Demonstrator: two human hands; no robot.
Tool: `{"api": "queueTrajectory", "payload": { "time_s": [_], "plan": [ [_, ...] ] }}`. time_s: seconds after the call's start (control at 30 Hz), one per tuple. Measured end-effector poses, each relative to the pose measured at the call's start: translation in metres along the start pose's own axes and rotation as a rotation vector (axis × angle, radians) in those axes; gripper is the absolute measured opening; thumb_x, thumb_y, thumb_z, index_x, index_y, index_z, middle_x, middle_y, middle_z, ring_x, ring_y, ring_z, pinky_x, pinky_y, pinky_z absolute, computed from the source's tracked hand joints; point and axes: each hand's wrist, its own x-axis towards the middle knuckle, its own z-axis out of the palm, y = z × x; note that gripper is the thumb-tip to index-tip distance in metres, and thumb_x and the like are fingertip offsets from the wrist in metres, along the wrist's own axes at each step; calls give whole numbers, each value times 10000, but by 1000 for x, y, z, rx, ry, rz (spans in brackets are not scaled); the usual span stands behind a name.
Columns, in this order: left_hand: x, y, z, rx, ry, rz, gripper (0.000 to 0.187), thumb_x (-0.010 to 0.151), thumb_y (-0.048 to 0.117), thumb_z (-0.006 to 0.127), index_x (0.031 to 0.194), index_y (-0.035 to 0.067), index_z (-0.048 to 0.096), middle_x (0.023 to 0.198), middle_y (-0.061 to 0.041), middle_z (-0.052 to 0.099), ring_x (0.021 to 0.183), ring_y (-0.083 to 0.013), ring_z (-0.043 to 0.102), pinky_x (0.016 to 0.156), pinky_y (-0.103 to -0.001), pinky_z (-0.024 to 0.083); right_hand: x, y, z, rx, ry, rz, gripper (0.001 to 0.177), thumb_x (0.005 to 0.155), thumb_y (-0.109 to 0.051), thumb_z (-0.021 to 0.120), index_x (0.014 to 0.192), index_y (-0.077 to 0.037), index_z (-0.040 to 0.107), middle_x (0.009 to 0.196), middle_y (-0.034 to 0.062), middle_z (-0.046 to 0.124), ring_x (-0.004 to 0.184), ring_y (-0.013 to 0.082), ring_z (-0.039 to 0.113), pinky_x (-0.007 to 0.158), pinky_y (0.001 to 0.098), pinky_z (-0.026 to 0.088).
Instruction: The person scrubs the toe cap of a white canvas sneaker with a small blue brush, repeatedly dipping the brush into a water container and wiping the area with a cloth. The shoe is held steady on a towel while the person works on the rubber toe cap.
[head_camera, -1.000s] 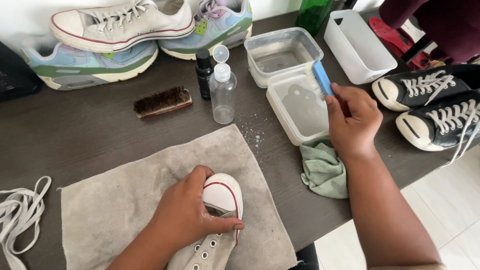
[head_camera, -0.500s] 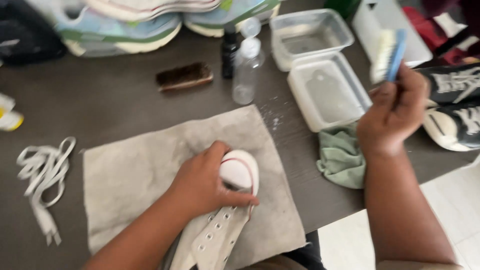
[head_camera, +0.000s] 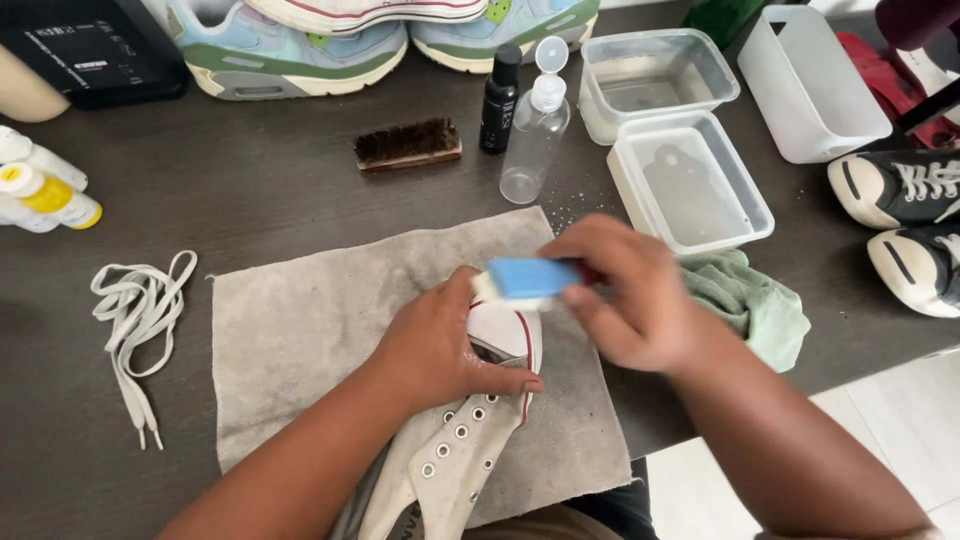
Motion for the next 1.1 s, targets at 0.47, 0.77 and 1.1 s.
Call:
{"api": "queueTrajectory", "payload": {
  "time_s": [0.47,0.77,1.1],
  "plan": [
    [5,-5,5,-24,10,-33,1023,470,633,971,1245,102,566,1088,-213,743,1132,-453,727,977,-547,576,-1,37,42,-91,227,-74,264,1005,-223,651,758,-131,627,679,48,618,648,322,588,723,418,404],
    [7,-7,8,-21,10,-61,1025,461,617,987,1244,109,565,1057,-204,738,1106,-449,740,954,-535,588,-5,42,46,30,208,-101,204,1048,-204,647,865,-118,677,856,43,710,874,305,693,1049,523,344],
    [8,-8,11,17,22,-49,1025,450,642,990,1214,100,576,1050,-220,743,1094,-473,739,950,-561,584,-6,65,49,195,201,-114,211,1018,-144,584,851,-98,705,829,50,692,823,307,656,951,521,443]
  ]
}}
